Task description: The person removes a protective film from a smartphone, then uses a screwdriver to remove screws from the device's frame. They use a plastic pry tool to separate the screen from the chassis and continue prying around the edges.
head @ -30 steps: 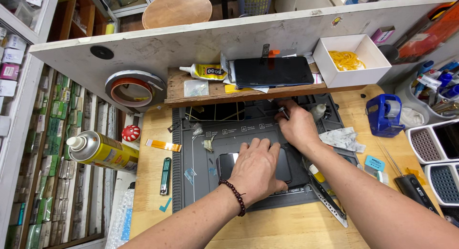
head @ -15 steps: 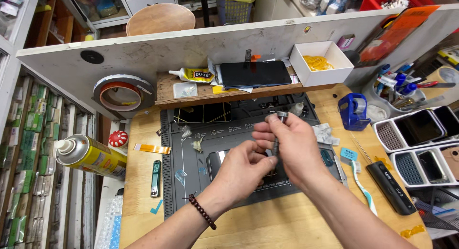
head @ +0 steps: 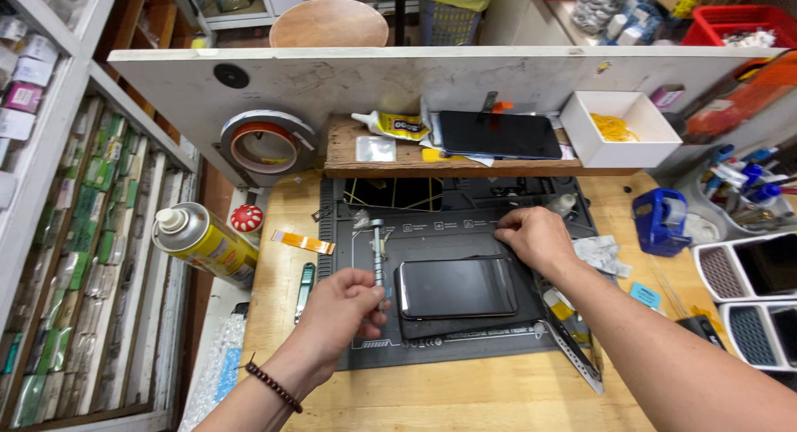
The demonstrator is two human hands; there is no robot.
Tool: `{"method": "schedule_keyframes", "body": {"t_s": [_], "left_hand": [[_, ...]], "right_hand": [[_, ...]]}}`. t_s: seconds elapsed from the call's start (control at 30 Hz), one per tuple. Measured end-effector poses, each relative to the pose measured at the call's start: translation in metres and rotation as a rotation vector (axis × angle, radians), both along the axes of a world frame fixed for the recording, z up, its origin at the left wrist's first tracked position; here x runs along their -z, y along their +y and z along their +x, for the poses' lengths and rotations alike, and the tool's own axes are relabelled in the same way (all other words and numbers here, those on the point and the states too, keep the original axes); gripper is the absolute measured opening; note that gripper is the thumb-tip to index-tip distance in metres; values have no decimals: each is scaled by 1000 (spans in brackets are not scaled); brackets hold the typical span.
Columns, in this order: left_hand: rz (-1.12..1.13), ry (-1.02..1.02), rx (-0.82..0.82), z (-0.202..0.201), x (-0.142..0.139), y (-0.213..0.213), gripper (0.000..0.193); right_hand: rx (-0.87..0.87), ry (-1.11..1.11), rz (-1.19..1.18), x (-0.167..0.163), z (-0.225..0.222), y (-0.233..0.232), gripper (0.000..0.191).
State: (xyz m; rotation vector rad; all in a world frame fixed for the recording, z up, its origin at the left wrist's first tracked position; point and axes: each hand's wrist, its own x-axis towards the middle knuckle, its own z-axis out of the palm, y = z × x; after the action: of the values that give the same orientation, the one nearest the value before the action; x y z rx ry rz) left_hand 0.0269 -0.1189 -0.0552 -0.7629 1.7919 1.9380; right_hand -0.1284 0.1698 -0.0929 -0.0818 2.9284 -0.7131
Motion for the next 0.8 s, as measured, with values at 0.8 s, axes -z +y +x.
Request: {"method": "schedule_keyframes", "body": {"t_s": [0.8], "left_hand": [[-986,-8,292,-5,12,-10,36]], "right_hand": [[-69,62,73,23,-23,-7,25]]}}
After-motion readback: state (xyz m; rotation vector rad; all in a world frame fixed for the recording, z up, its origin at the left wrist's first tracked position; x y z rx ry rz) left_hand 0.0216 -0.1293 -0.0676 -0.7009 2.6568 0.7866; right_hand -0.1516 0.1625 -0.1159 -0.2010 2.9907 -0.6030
